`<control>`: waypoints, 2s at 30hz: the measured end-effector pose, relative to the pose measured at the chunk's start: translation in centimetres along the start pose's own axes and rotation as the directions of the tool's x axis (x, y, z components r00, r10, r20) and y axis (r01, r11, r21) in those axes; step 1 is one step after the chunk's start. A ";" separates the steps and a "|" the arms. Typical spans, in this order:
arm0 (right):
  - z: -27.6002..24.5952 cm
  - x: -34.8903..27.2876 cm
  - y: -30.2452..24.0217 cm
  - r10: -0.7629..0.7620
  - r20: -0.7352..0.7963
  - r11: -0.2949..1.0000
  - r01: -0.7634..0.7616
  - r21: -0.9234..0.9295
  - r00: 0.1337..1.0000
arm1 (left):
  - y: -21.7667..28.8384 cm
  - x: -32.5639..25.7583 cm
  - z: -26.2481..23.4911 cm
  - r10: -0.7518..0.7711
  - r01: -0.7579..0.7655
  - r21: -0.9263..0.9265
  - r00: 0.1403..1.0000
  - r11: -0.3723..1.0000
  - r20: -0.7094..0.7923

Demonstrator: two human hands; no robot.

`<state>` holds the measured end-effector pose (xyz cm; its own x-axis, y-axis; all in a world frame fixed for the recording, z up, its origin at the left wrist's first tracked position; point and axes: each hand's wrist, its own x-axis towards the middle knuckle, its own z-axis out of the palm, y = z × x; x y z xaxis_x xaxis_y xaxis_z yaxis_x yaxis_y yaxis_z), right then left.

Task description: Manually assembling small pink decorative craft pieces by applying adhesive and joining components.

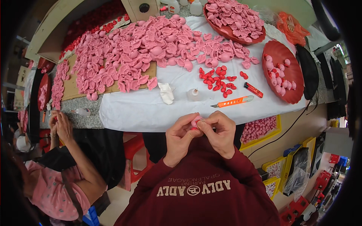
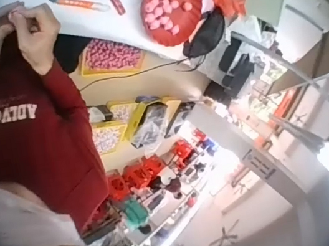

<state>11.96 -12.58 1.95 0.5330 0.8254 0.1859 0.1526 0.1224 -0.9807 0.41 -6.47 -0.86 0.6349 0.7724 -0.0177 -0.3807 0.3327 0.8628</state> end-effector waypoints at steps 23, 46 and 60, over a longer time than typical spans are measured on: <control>-0.6 -1.0 -0.4 -0.001 -0.022 1.000 0.001 -0.026 1.000 | -0.2 -0.5 0.0 -0.074 0.075 -0.068 0.997 0.995 0.027; -1.9 1.2 -0.9 0.104 -0.240 0.980 -0.058 0.191 0.965 | 0.4 -0.3 -0.2 -0.099 0.095 -0.112 0.994 0.989 -0.035; 0.7 -0.1 0.9 -0.002 -0.191 0.995 -0.017 -0.097 0.982 | -0.1 -0.8 0.3 -0.017 0.018 0.047 0.999 0.999 -0.027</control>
<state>11.46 -12.15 1.01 0.6821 0.7044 0.1963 0.2235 0.0548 -0.9732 0.11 -7.31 -0.74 0.6226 0.7812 -0.0463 -0.3373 0.3212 0.8849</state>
